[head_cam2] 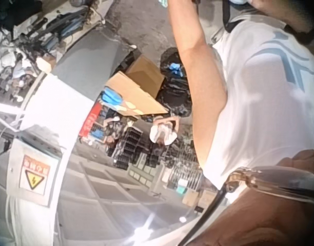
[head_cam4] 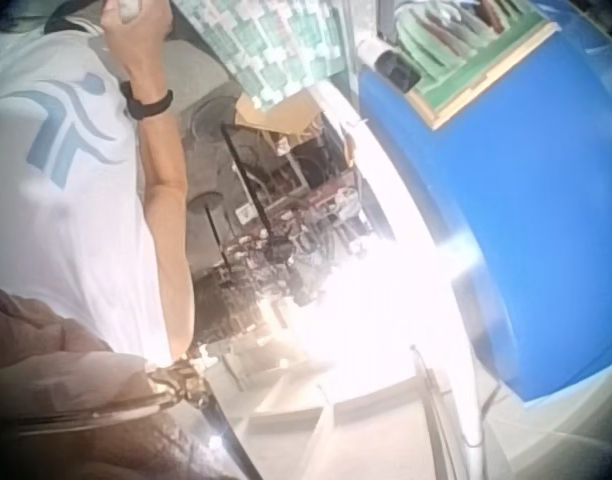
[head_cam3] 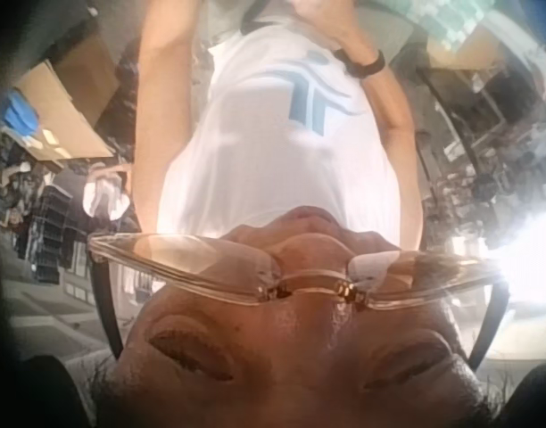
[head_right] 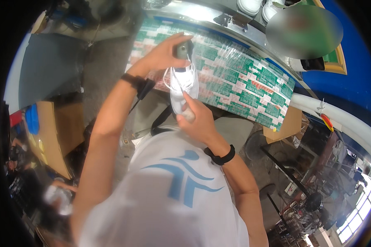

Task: Inspecting and cleaning white sneakers on a factory production line.

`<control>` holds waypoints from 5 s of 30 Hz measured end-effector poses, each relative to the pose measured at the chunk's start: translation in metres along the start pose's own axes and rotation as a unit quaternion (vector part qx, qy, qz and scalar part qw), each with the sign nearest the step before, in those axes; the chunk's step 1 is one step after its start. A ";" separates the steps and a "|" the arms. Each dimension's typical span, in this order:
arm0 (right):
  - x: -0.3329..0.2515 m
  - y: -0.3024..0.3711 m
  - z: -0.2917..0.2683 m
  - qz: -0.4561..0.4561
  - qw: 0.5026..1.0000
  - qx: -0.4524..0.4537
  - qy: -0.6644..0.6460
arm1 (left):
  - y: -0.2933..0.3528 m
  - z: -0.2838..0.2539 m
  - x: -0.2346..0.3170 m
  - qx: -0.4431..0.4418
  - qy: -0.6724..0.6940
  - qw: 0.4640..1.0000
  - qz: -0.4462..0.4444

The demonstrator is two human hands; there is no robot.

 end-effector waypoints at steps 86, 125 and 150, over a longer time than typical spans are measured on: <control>0.158 -0.047 -0.084 0.133 0.918 0.373 0.022 | 0.072 0.129 -0.016 0.257 -0.020 0.965 -0.042; 0.019 -0.026 -0.048 0.043 0.990 0.093 0.096 | 0.002 0.061 0.040 0.061 0.029 0.998 -0.008; 0.035 0.040 -0.064 0.042 0.979 0.063 0.190 | -0.004 0.061 0.018 0.095 -0.020 0.994 0.050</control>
Point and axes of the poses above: each hand's wrist, its own y-axis away from the middle knuckle, its own z-axis out of the palm, x = y × z, the point moved 3 cm from there along -y, towards the middle knuckle, and after that the axes turned 4 degrees about y, right-handed, at the moved point
